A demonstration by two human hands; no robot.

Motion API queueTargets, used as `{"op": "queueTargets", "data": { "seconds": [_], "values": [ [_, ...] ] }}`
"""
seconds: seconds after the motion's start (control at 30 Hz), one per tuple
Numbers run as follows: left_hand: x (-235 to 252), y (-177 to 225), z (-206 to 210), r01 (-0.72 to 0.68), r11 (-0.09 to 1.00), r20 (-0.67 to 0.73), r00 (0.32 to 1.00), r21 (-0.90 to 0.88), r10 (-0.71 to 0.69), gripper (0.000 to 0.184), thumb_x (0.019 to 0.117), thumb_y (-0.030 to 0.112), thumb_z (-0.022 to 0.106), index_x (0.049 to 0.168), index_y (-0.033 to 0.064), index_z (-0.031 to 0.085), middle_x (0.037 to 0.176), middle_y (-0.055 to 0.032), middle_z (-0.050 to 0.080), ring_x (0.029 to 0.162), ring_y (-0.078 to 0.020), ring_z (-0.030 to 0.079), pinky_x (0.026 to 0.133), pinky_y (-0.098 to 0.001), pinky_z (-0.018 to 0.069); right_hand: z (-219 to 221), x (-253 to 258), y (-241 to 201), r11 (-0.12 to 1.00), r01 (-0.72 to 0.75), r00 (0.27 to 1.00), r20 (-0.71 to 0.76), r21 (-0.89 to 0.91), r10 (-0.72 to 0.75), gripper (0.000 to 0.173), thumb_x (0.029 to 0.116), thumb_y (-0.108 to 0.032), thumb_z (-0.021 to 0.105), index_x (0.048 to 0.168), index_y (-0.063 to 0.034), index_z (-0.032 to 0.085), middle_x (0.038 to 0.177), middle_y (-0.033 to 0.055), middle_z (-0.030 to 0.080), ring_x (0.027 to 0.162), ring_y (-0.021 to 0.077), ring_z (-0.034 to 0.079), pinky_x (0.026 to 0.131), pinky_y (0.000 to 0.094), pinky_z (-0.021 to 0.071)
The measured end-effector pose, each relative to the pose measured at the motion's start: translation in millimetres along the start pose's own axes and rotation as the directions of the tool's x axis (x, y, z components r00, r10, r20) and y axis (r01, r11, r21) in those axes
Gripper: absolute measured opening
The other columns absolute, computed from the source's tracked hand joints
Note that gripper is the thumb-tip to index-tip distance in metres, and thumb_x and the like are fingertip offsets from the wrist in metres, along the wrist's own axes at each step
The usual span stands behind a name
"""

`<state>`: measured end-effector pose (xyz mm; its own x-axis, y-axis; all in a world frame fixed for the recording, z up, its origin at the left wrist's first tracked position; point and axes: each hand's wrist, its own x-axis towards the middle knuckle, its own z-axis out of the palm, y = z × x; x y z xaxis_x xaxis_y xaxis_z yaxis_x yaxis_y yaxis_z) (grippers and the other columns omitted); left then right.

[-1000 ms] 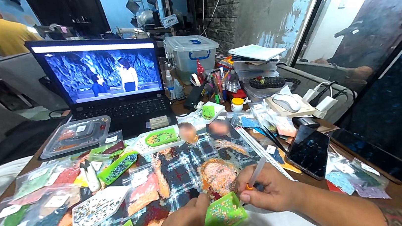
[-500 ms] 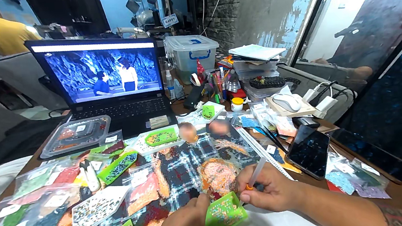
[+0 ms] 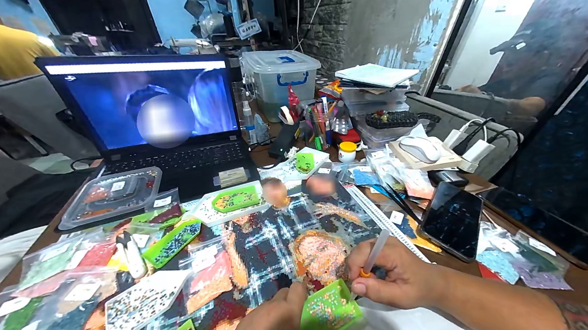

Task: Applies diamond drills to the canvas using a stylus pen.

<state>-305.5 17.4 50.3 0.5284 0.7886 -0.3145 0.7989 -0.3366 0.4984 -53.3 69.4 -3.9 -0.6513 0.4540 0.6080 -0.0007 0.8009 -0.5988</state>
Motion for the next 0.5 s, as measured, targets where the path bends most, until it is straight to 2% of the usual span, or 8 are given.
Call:
{"op": "queueTargets", "data": {
  "seconds": [0.5],
  "values": [
    [0.2,1.3,-1.5,0.012,1.000,0.017,1.000,0.009,-0.012,0.057,0.0951,0.036,0.073,0.131,-0.0038,0.055,0.118,-0.0263,0.065,0.104,-0.0419,0.068,0.088,-0.0569,0.0548,0.3,-0.4,0.4,1.000,-0.004,1.000,0.006,0.010,0.004,0.023,0.1057,-0.020,0.055,0.097,0.0009,0.058,0.075,0.0062,0.056,0.066,-0.0002,0.049,0.062,0.0107,0.0398]
  ]
}}
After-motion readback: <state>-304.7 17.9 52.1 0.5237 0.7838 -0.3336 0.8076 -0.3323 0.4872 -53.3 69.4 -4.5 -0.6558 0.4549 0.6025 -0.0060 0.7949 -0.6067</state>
